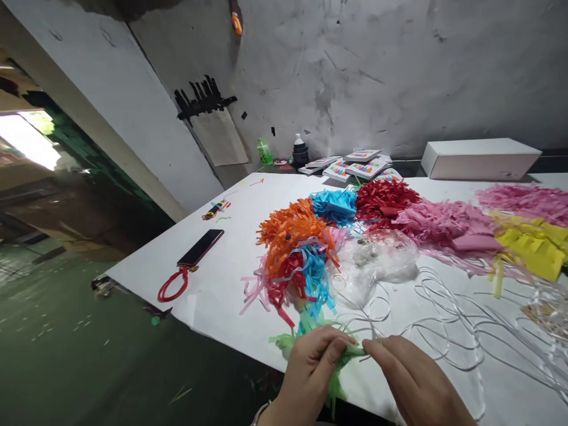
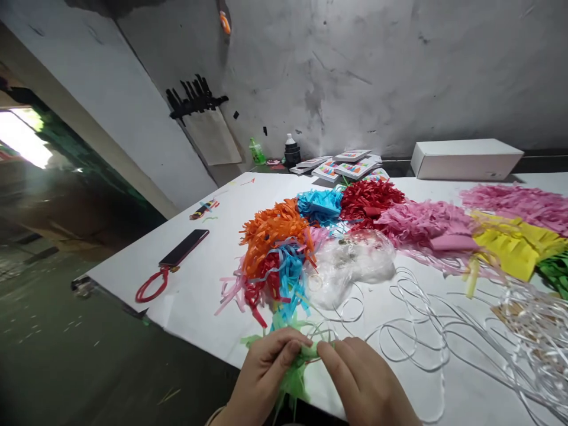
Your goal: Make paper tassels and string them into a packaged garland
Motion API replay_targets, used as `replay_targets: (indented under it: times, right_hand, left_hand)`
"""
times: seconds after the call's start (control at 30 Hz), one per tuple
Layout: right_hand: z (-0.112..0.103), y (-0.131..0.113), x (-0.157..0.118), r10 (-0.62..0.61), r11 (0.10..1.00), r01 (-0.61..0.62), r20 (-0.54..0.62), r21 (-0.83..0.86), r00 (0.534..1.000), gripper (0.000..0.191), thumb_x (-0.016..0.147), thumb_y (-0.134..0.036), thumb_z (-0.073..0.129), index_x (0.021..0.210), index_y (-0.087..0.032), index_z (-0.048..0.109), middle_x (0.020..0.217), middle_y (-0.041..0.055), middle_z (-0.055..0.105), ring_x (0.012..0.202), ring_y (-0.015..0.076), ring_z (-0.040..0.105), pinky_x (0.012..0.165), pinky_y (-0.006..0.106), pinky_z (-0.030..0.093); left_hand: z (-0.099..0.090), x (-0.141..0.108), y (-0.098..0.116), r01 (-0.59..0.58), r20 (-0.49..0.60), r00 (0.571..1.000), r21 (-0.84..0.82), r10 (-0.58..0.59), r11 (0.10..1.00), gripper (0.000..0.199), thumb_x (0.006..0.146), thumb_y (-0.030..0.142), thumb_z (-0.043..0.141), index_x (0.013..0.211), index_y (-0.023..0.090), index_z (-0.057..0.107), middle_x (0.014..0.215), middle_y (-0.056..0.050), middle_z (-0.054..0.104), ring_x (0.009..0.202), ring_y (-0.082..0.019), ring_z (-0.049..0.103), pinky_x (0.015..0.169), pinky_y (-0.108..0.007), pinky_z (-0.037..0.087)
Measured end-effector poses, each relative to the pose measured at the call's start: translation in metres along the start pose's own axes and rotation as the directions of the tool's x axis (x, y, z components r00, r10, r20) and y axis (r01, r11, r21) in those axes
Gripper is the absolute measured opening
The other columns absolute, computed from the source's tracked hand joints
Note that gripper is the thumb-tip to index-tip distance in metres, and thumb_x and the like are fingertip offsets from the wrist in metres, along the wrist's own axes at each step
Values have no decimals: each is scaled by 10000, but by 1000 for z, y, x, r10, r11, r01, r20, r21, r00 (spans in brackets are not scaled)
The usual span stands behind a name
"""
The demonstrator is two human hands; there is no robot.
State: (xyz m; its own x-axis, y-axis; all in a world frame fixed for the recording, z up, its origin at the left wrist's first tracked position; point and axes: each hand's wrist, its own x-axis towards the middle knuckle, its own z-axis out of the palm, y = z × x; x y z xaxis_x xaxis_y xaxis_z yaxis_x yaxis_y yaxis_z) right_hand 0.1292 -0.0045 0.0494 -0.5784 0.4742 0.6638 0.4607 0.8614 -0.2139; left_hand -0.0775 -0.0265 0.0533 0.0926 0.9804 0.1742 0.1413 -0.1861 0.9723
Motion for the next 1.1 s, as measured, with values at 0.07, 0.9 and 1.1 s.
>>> replay_targets:
  times: [0.07, 0.9, 1.1]
  right_hand:
    - [3, 2, -15, 43, 999, -43, 0, 17, 999, 383, 991, -94, 413, 1368, -117, 477, 1058, 136, 724, 962, 211, 697, 841, 304, 555]
    - [-5, -22, -39, 523, 842, -488, -132, 230, 842, 153, 1026, -329, 492, 1020, -237, 615, 713, -12, 688, 583, 121, 682, 612, 176, 543]
    - [-5, -30, -30, 546, 824, -506, -121, 256, 829, 207, 1032, -288, 450, 932, -229, 621, 676, -14, 659, 532, 113, 636, 540, 203, 488]
  left_hand:
    - [3, 0, -2, 78, -91, 992, -116, -89, 990, 313, 991, 410, 561, 848, 185, 724, 886, -62, 684, 812, -179, 614, 754, -274, 463]
    - [42, 0, -5, 337, 131, 941, -442, -312, 831, 363, 804, 474, 800, 910, 137, 718, 670, -24, 678, 622, -122, 596, 656, -244, 486]
    - [46, -2, -3, 343, 122, 939, -443, -323, 829, 389, 785, 489, 813, 907, 131, 727, 691, -33, 689, 637, -123, 599, 647, -242, 487]
